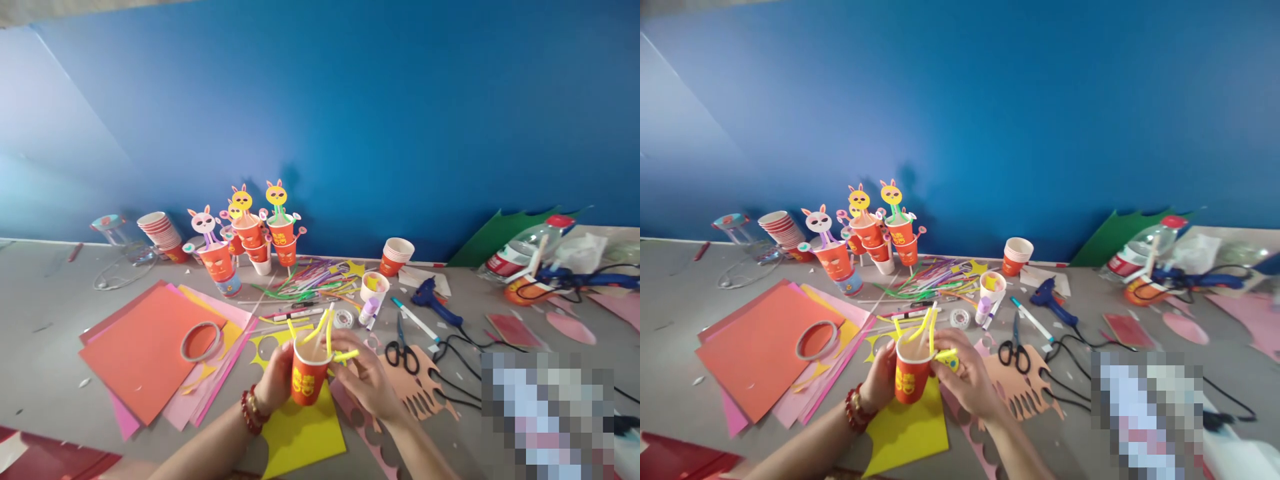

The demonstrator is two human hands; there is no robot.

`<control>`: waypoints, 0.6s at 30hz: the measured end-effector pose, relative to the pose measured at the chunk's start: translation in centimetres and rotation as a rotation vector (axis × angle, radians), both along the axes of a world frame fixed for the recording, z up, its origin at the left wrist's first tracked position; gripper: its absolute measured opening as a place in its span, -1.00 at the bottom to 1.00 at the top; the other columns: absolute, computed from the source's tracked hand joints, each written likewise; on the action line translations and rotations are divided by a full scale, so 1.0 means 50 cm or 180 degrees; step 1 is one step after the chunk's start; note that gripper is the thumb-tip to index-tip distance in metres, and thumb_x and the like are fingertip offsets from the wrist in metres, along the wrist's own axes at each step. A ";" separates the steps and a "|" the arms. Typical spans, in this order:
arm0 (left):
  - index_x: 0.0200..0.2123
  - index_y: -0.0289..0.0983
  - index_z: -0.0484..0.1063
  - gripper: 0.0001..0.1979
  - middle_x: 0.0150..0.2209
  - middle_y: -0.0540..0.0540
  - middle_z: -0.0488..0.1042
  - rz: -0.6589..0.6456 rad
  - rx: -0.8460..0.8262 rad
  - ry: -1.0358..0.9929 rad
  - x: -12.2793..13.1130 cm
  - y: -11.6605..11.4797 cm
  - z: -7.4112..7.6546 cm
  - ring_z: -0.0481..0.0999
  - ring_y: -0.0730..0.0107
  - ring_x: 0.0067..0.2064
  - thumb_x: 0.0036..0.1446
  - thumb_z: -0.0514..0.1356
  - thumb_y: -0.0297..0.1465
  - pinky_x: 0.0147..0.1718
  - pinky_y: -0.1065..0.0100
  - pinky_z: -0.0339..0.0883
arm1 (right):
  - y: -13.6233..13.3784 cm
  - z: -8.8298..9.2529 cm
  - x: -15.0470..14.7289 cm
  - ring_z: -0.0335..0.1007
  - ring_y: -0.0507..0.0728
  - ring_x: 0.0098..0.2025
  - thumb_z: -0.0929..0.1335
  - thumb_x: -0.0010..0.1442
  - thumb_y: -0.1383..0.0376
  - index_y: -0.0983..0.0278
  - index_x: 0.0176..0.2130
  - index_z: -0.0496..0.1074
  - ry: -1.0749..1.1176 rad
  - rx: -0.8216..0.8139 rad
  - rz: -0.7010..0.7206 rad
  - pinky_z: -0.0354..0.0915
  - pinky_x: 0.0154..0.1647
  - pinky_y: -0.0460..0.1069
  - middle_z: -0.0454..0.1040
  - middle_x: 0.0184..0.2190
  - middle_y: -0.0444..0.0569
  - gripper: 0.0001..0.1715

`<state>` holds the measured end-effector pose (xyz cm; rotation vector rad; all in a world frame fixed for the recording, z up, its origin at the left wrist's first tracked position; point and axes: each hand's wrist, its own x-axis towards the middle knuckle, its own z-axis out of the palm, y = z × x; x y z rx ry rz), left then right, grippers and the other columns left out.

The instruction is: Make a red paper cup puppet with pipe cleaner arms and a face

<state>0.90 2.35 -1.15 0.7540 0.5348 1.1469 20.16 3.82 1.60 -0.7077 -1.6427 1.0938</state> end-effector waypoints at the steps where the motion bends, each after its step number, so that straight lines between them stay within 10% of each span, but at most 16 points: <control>1: 0.03 -0.29 0.55 -0.34 -0.09 -0.26 0.64 -0.0050 0.0063 -0.0009 0.000 -0.003 -0.002 0.60 -0.11 0.01 0.17 0.13 0.14 0.01 0.01 0.43 | 0.001 -0.002 0.002 0.43 0.28 0.15 0.42 0.29 0.27 0.12 -0.05 0.55 -0.0061 0.0055 -0.0021 0.34 0.20 0.17 0.53 0.05 0.09 -0.79; 7: 0.22 -0.28 0.38 -0.20 0.07 -0.33 0.56 -0.0131 0.0380 0.0264 -0.007 -0.019 -0.007 0.53 -0.20 0.10 0.02 0.38 0.03 0.13 -0.06 0.35 | 0.002 0.017 0.011 0.36 0.32 0.21 0.39 0.24 0.29 0.12 0.04 0.53 -0.0175 0.0165 0.0081 0.29 0.24 0.18 0.50 0.09 0.07 -0.64; 18: 0.27 -0.22 0.34 -0.24 0.19 -0.31 0.47 -0.0296 0.0719 0.0316 -0.015 -0.024 -0.023 0.34 -0.26 0.28 0.09 0.32 0.03 0.28 -0.13 0.13 | 0.027 0.000 0.019 0.32 0.08 -0.46 0.44 0.22 0.10 0.21 -0.44 0.36 0.0415 -0.1091 -0.0627 0.30 -0.40 -0.06 0.37 -0.50 -0.15 -0.68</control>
